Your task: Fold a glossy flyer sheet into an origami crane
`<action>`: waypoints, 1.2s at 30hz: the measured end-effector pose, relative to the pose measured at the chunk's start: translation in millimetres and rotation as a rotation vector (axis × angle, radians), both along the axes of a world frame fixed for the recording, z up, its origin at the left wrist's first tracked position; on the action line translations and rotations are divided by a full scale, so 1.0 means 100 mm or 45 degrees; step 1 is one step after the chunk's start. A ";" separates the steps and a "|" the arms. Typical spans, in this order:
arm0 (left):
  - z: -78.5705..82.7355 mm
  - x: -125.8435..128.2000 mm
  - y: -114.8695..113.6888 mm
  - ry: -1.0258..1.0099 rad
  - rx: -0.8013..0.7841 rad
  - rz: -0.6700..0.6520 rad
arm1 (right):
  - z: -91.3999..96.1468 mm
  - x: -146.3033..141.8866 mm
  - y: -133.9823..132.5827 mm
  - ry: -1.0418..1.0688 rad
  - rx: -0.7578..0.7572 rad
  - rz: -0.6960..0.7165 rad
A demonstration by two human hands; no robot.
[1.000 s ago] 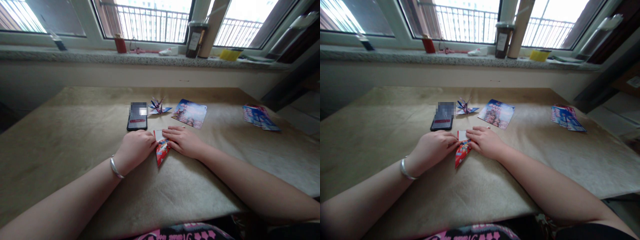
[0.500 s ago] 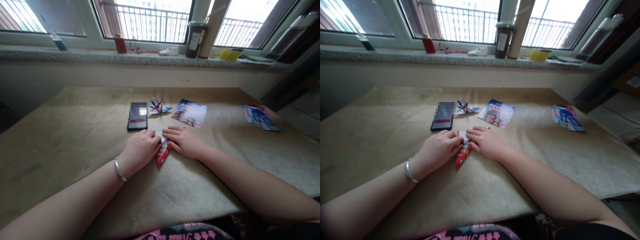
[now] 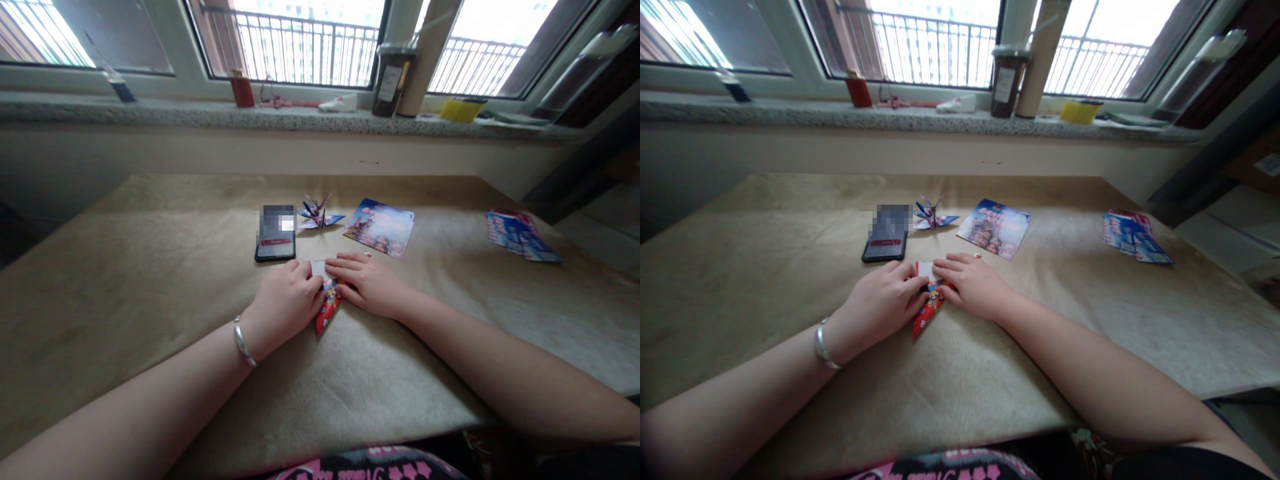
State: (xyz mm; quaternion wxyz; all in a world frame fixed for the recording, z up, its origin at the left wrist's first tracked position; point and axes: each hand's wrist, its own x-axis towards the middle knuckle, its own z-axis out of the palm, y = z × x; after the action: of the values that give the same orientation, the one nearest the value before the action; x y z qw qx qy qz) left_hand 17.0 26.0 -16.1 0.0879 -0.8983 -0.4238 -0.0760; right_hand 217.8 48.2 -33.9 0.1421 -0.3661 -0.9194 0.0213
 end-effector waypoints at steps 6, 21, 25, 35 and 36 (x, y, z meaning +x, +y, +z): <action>0.01 0.05 -0.06 0.001 0.009 0.014 | 0.01 -0.02 0.00 -0.012 -0.002 -0.009; -0.02 0.07 -0.10 0.009 0.011 0.048 | 0.03 0.02 -0.01 0.167 -0.023 0.033; -0.03 0.07 -0.09 -0.007 0.046 0.035 | 0.04 0.02 -0.01 0.160 -0.026 0.023; -0.14 0.06 -0.02 -0.133 -0.042 -0.154 | 0.04 0.01 0.00 0.141 -0.043 -0.009; -0.15 0.06 -0.01 -0.157 -0.098 -0.186 | 0.04 0.01 0.00 0.138 -0.046 -0.012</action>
State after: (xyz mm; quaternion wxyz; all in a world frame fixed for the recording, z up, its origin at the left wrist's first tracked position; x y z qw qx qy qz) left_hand 23.3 25.5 -31.3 0.0214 -0.9231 -0.3644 -0.1208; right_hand 219.2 47.9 -29.9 0.1850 -0.3711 -0.9082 0.0570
